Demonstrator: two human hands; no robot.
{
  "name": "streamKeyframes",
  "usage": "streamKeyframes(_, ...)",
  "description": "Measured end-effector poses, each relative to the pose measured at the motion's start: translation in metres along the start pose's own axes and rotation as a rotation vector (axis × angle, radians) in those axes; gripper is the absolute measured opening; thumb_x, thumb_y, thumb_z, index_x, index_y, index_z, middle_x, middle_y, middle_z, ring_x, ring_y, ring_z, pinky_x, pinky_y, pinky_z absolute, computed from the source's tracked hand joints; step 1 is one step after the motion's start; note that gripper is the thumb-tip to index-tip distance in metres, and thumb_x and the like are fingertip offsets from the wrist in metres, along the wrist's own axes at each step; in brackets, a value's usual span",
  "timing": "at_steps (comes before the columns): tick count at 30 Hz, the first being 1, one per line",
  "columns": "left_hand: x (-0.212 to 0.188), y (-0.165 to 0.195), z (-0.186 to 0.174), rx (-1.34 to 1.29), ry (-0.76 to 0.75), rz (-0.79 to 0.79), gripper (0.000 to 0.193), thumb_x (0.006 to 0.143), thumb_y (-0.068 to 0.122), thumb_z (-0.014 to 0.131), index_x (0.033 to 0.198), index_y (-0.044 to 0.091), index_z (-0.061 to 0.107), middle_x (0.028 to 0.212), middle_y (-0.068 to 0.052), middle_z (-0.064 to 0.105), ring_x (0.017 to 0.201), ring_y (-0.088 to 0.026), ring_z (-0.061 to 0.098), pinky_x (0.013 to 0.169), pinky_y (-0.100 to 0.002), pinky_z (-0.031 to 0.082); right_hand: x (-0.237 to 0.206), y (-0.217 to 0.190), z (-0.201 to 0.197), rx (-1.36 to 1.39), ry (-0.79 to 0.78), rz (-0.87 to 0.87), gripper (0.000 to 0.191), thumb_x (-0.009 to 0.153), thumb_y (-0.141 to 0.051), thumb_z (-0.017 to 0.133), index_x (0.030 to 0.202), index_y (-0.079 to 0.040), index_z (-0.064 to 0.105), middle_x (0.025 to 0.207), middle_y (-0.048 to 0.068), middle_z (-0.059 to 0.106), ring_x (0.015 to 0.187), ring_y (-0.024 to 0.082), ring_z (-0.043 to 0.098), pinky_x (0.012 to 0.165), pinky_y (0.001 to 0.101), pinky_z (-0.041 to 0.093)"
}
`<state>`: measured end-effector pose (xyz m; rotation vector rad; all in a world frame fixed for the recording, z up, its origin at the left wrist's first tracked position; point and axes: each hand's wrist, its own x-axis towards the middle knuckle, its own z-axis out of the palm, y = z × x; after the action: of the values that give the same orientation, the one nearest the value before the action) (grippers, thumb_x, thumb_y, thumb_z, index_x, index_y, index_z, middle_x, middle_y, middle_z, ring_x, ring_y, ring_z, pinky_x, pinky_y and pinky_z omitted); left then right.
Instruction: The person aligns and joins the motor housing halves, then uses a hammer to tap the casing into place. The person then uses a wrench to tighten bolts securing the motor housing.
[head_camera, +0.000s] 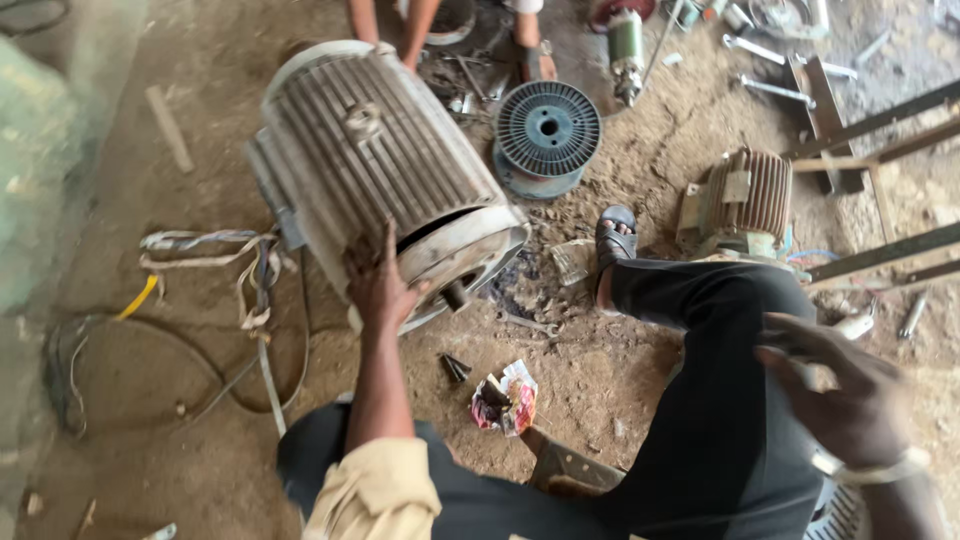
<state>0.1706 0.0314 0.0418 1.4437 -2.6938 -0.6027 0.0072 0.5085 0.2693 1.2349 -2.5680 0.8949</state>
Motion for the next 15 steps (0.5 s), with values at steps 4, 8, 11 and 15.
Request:
streamKeyframes(4,-0.007,0.001,-0.008,-0.045,0.027,0.026,0.136,0.064,0.051,0.095,0.161,0.044,-0.001,0.17,-0.019,0.007,0.154,-0.047,0.013,0.11,-0.073,0.031,-0.043,0.029,-0.027,-0.004,0.071,0.022,0.04,0.097,-0.011,0.075,0.135,-0.005,0.065,0.113,0.009,0.074,0.097,0.014,0.073,0.086,0.0264,0.059)
streamKeyframes(8,-0.013,0.005,-0.023,-0.062,0.054,0.041,0.129,0.068,0.044,0.095,0.16,0.046,0.004,0.171,-0.016,0.014,0.154,-0.048,0.016,0.102,-0.073,0.043,-0.062,0.042,-0.058,-0.102,0.11,0.005,0.038,0.096,-0.011,0.075,0.132,-0.005,0.066,0.112,0.009,0.074,0.096,0.015,0.074,0.084,0.0271,0.059)
streamKeyframes(11,-0.014,0.006,-0.035,-0.083,0.023,0.017,0.132,0.067,0.04,0.095,0.161,0.047,0.003,0.17,-0.016,0.016,0.154,-0.048,0.016,0.104,-0.071,0.042,-0.052,0.022,-0.078,-0.158,0.12,-0.041,0.036,0.095,-0.01,0.076,0.129,-0.005,0.067,0.112,0.009,0.075,0.095,0.016,0.074,0.083,0.0276,0.059)
streamKeyframes(15,-0.014,0.002,-0.038,-0.129,0.079,0.027,0.13,0.068,0.038,0.095,0.161,0.048,0.005,0.17,-0.014,0.016,0.154,-0.046,0.015,0.105,-0.072,0.038,-0.021,-0.019,-0.077,-0.197,0.121,-0.07,0.034,0.093,-0.01,0.076,0.126,-0.006,0.069,0.111,0.01,0.075,0.093,0.018,0.074,0.081,0.0283,0.059)
